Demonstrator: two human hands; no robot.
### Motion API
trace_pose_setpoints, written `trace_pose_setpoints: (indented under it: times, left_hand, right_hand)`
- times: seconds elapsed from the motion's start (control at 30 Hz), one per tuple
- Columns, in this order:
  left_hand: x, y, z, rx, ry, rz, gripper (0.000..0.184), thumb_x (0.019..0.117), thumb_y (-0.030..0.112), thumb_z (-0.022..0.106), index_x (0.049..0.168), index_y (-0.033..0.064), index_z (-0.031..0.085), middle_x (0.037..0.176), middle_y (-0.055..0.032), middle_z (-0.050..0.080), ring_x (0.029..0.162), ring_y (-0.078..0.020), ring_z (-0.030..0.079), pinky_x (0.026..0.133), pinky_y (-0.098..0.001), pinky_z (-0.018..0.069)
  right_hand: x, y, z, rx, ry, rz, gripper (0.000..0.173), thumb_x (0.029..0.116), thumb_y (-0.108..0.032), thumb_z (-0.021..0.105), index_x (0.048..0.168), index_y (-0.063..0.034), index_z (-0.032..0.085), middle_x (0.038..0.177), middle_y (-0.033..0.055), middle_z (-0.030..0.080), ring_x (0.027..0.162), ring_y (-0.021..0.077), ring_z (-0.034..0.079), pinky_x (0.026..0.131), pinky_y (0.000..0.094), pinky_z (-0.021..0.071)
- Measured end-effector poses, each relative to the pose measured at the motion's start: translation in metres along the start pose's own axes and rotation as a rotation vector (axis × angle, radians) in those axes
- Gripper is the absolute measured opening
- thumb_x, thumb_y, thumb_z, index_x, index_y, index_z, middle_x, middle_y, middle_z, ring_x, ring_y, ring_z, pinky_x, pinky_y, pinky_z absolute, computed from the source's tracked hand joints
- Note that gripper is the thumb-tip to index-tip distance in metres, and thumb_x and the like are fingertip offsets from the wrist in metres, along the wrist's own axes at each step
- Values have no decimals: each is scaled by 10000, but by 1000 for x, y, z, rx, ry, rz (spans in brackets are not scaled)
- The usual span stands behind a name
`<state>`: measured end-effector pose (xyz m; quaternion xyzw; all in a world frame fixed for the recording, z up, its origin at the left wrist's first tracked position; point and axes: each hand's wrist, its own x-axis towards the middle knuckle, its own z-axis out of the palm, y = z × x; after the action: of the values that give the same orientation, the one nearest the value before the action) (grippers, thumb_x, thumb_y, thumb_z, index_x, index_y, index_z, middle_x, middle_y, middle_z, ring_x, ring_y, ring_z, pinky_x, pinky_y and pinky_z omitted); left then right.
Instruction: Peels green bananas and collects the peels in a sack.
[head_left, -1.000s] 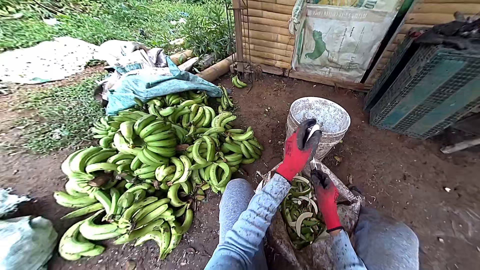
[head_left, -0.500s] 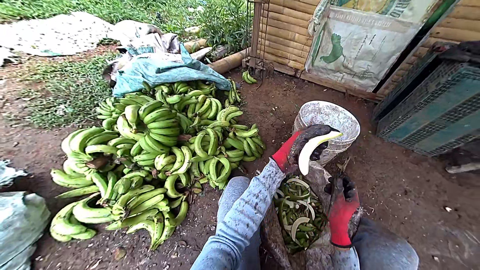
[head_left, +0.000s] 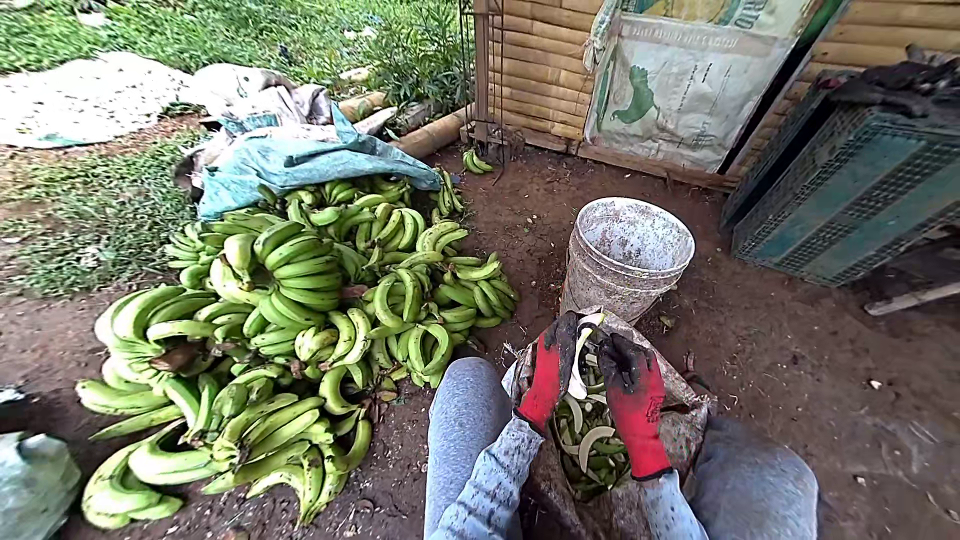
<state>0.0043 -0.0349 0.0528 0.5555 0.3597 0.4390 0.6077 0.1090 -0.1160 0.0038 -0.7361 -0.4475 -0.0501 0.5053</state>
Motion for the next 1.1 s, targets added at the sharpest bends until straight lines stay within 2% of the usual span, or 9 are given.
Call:
trace_pose_setpoints:
  times: [0.2, 0.27, 0.4, 0.5, 0.57, 0.67, 0.9, 1.03, 1.1]
  left_hand:
    - [-24, -23, -28, 292, -23, 24, 375, 1072, 234, 469, 1257, -36, 651, 1136, -129, 694, 1018, -102, 649, 945, -302, 524]
    - [-21, -15, -33, 292, -37, 91, 339, 1060, 215, 473, 1185, -26, 677, 1007, -83, 696, 885, -78, 647, 839, -283, 542]
    - [17, 34, -3, 177, 115, 494, 233, 1016, 97, 484, 1041, -22, 683, 799, -6, 645, 663, -35, 590, 643, -231, 538]
    - [92, 97, 36, 422, 133, 751, 345, 1011, 169, 570, 1316, 21, 636, 1191, -156, 695, 1047, -230, 671, 913, -422, 542]
    - [137, 131, 37, 657, 99, 727, 570, 1020, 334, 578, 1529, 109, 458, 1488, -185, 512, 1360, -330, 502, 1073, -520, 443]
    - [162, 139, -21, 805, 194, 792, 573, 1018, 384, 582, 1523, 132, 483, 1508, -161, 508, 1399, -322, 474, 1109, -510, 423]
    - [186, -39, -292, 1217, 592, -206, 864, 913, 469, 717, 1560, 34, 344, 1539, -363, 336, 1374, -592, 370, 993, -772, 382]
    - [182, -72, -344, 1164, 519, -483, 899, 935, 315, 703, 1589, -35, 194, 1503, -332, 428, 1361, -472, 485, 1094, -612, 416]
    - [176, -68, -343, 1079, 540, -471, 829, 906, 242, 716, 1552, -48, 287, 1457, -317, 489, 1360, -438, 500, 1123, -577, 402]
  right_hand:
    - [10, -4, -22, 269, -267, 245, 318, 979, -208, 659, 1249, -48, 706, 1094, 72, 749, 936, 84, 709, 852, 284, 590]
    - [11, 3, -33, 113, -632, 440, 296, 1028, -295, 622, 1220, -90, 715, 966, 61, 741, 759, 135, 693, 717, 358, 588]
    - [11, 22, -31, -315, -1100, 619, 441, 1035, -469, 559, 1145, -73, 720, 1071, 176, 718, 1023, 339, 682, 941, 589, 495]
    - [6, 22, -19, -196, -1129, 629, 428, 1039, -472, 565, 1124, -74, 698, 918, 118, 701, 810, 247, 675, 796, 488, 543]
    - [1, 26, -11, -162, -1135, 620, 406, 1039, -463, 571, 1130, -86, 689, 872, 92, 690, 735, 211, 663, 724, 443, 554]
    - [6, 26, -13, -332, -1170, 539, 431, 1041, -462, 552, 1170, -81, 708, 1058, 166, 717, 1000, 317, 686, 922, 557, 513]
    - [7, 31, -21, -307, -1131, 463, 377, 1058, -386, 535, 1248, -112, 710, 1138, 167, 731, 1094, 335, 686, 986, 578, 494]
    - [3, 30, -7, -243, -1120, 467, 387, 1048, -392, 558, 1294, -128, 696, 1133, 156, 738, 1079, 324, 693, 981, 574, 499]
    - [1, 28, -2, -235, -1091, 469, 380, 1034, -386, 586, 1308, -145, 693, 1151, 138, 738, 1095, 304, 692, 994, 552, 504]
